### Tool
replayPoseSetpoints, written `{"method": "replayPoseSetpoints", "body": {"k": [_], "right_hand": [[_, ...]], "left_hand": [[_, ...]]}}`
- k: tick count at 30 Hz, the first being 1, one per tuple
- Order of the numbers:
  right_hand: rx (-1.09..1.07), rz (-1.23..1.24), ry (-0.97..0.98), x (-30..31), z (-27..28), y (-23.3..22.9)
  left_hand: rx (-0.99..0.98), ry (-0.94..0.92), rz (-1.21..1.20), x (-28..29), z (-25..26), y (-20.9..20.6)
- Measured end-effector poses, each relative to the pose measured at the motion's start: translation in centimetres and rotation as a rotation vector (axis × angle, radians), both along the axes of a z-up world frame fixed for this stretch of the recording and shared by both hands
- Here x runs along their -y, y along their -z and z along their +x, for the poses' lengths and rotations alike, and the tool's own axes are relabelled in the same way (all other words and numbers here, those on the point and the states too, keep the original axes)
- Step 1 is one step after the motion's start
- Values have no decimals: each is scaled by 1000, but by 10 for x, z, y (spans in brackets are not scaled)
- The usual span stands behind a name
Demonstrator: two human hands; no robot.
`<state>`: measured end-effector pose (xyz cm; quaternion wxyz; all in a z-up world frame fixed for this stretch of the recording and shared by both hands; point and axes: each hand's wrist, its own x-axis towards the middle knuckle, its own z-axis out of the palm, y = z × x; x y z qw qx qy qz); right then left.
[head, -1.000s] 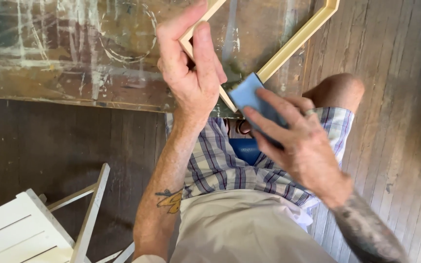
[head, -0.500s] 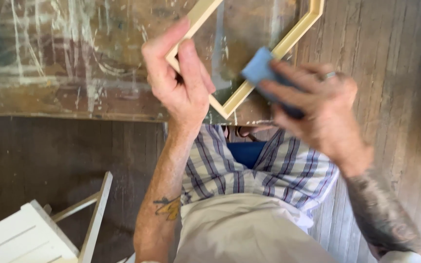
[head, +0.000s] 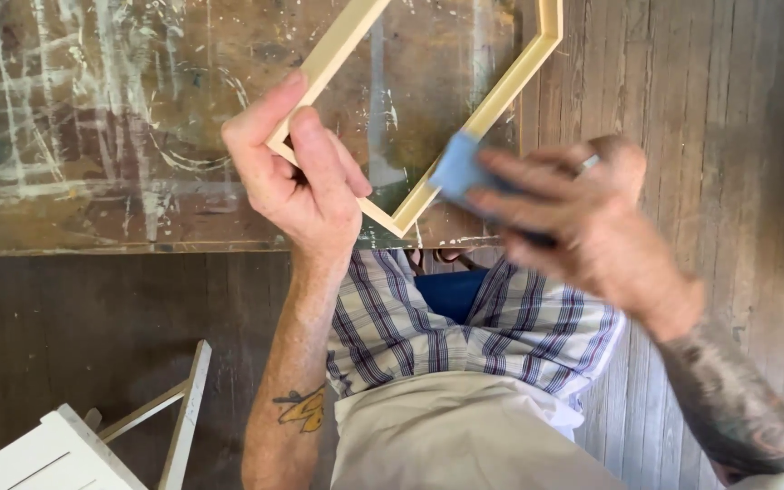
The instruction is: Sanding the edges and corners of a small wooden frame using a sanding block on a workbench.
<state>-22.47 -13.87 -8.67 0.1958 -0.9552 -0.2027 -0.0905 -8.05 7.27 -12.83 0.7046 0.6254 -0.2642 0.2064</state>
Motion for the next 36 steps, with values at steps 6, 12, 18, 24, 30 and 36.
{"method": "replayPoseSetpoints", "body": {"k": [6,12,18,24,30,36], "right_hand": [[95,-179,214,-3,10,7],[-22,124,46,20,15,-5],[55,44,131,0,24,18],[-75,119,87,38,14,9],[-40,54,88,-9,20,14],[-22,-45,-17,14,2,9]], "left_hand": [[38,21,-45,1,1,2],[-3,-24,-15,0,-1,-4],[46,-50,-23,3,-1,-9],[63,-10,-50,-1,1,-1],[93,-46,-8,2,-2,-7],[61,-51,10,1,-6,-12]]}}
